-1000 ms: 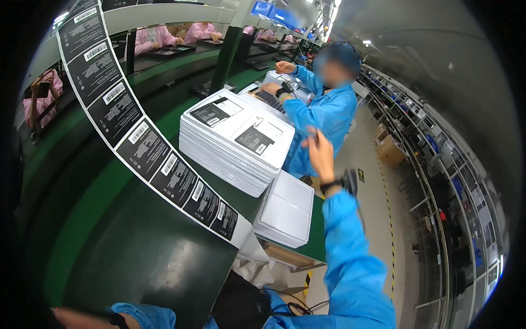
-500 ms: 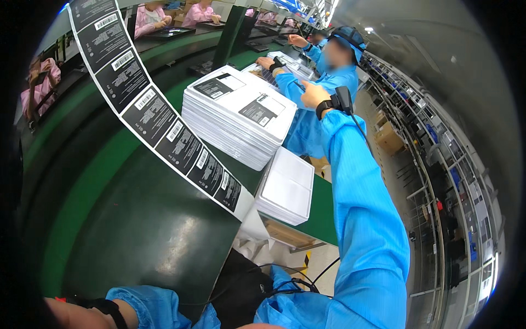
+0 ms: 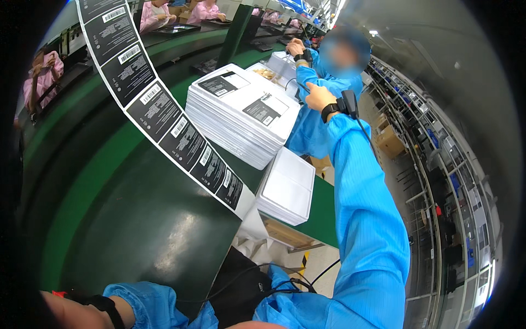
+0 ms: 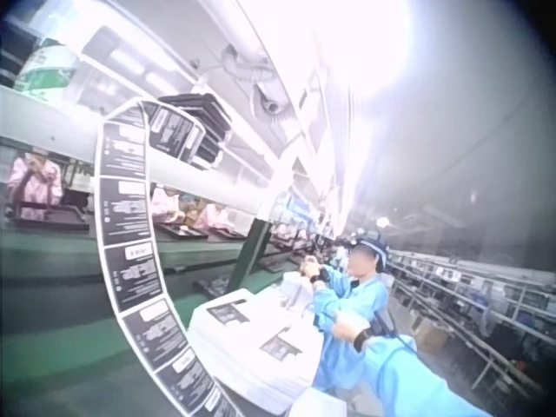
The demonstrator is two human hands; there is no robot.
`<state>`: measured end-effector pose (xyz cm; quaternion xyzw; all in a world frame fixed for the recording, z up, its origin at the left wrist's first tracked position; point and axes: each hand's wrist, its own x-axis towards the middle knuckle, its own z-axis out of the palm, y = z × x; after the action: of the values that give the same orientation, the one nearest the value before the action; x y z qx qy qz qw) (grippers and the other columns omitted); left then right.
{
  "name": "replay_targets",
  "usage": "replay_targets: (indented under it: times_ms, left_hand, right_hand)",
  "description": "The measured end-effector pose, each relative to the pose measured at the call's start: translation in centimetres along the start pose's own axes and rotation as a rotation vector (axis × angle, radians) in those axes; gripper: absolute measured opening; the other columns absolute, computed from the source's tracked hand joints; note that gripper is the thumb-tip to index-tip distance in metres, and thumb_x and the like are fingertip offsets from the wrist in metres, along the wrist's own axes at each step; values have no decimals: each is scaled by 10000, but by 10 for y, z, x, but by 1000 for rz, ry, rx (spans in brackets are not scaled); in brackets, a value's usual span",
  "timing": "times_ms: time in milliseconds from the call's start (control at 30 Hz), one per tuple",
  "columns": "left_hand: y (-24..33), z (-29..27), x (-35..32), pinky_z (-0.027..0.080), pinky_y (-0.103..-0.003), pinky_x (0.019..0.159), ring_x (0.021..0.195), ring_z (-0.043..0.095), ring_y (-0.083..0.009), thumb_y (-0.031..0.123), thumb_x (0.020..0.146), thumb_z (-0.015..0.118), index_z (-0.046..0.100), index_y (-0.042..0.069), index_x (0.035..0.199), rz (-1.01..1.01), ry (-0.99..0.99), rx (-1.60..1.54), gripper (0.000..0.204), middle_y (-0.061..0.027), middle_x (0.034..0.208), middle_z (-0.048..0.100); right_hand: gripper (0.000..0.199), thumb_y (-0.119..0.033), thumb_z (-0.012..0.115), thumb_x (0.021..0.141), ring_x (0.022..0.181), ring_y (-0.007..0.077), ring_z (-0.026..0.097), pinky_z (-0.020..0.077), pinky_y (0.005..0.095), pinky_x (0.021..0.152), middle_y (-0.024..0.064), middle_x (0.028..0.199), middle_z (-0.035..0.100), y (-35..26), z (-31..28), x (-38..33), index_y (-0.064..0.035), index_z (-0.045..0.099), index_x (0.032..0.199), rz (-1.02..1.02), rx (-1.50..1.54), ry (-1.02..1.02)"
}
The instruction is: Applying regulatory and identification labels to battery packs and assembling them into trays, including internal component manipulation with a probe.
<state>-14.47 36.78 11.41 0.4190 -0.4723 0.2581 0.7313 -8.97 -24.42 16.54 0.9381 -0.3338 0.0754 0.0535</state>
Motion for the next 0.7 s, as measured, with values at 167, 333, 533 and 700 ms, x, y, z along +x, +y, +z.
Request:
replay_targets:
  times_ms: [167, 333, 533, 700]
  left_hand:
    - [0, -1, 2, 432, -360, 960, 1211, 524, -160, 367, 1030, 595, 647, 235, 1349, -6, -15, 43, 348, 51, 1310, 598]
    - [-6, 2, 0, 430, -362, 957, 1203, 523, -163, 367, 1033, 586, 646, 232, 1348, -1, 2, 55, 348, 48, 1301, 596]
    - [-14, 5, -1, 426, -365, 954, 1193, 521, -167, 368, 1036, 576, 645, 227, 1348, 3, -5, 90, 349, 44, 1290, 593]
    - [-30, 2, -8, 423, -368, 951, 1185, 519, -170, 368, 1038, 568, 644, 223, 1347, -43, -23, 88, 350, 41, 1282, 590]
  right_hand:
    - [634, -167, 577, 882, 1087, 449, 714, 565, 546, 959, 247, 1208, 737, -15, 11, -6, -215, 558, 1514, -148, -5, 92]
    - [483, -236, 595, 972, 990, 476, 715, 566, 586, 873, 266, 1063, 742, -51, 38, -22, -256, 591, 1454, -310, -46, 193]
    - [298, -344, 662, 956, 938, 425, 736, 570, 524, 847, 224, 988, 769, -109, 88, -49, -192, 758, 1193, -303, 189, 268]
    - [279, -381, 663, 948, 909, 426, 733, 567, 527, 832, 190, 936, 776, -104, 113, -35, -200, 799, 1110, -288, 321, 352]
